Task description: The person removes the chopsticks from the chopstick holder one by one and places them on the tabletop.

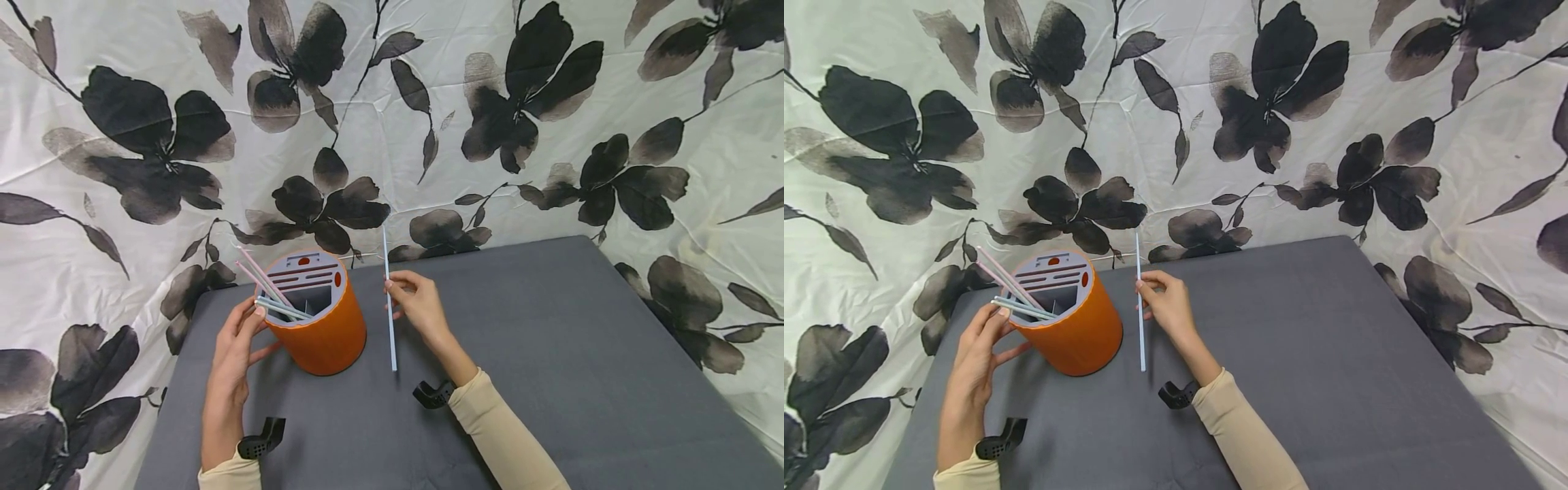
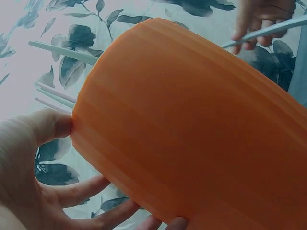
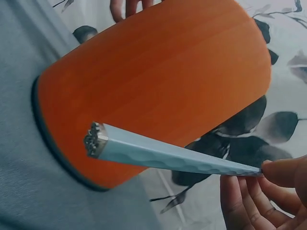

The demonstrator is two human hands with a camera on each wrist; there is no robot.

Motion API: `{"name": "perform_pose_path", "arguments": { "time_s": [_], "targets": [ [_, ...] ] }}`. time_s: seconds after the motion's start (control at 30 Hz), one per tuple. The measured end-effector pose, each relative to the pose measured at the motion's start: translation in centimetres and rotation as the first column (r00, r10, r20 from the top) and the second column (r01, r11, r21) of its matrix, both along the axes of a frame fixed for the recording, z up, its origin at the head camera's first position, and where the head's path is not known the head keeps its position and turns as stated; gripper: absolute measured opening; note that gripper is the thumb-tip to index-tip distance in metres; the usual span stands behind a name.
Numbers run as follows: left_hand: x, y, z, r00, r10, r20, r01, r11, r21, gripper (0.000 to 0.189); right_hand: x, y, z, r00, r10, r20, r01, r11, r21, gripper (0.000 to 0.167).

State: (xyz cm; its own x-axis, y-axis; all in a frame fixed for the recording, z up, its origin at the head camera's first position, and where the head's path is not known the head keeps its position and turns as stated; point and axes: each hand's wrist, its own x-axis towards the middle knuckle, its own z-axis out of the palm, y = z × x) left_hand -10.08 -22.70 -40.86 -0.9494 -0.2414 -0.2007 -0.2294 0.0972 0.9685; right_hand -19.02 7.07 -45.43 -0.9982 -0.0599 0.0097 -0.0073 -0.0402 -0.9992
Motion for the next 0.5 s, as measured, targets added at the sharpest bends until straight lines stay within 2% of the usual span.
{"name": "perform_pose_path", "arguments": {
  "time_s": [0.27, 0.5],
  "targets": [
    [0.0, 0.2, 0.0, 1.0, 0.011, -0.009, -0.011, 1.0, 0.002, 0.061, 0.2, 0.3, -2.5, 0.997, 0.002, 0.077, -0.005, 0.999, 0.038, 0.021],
    [0.0, 0.3, 0.0, 1.0, 0.011, -0.011, -0.011, 1.0, -0.012, 0.064, 0.2, 0.5, -4.2, 0.99, 0.047, 0.134, -0.053, 0.998, 0.039, 0.026]
  ]
}}
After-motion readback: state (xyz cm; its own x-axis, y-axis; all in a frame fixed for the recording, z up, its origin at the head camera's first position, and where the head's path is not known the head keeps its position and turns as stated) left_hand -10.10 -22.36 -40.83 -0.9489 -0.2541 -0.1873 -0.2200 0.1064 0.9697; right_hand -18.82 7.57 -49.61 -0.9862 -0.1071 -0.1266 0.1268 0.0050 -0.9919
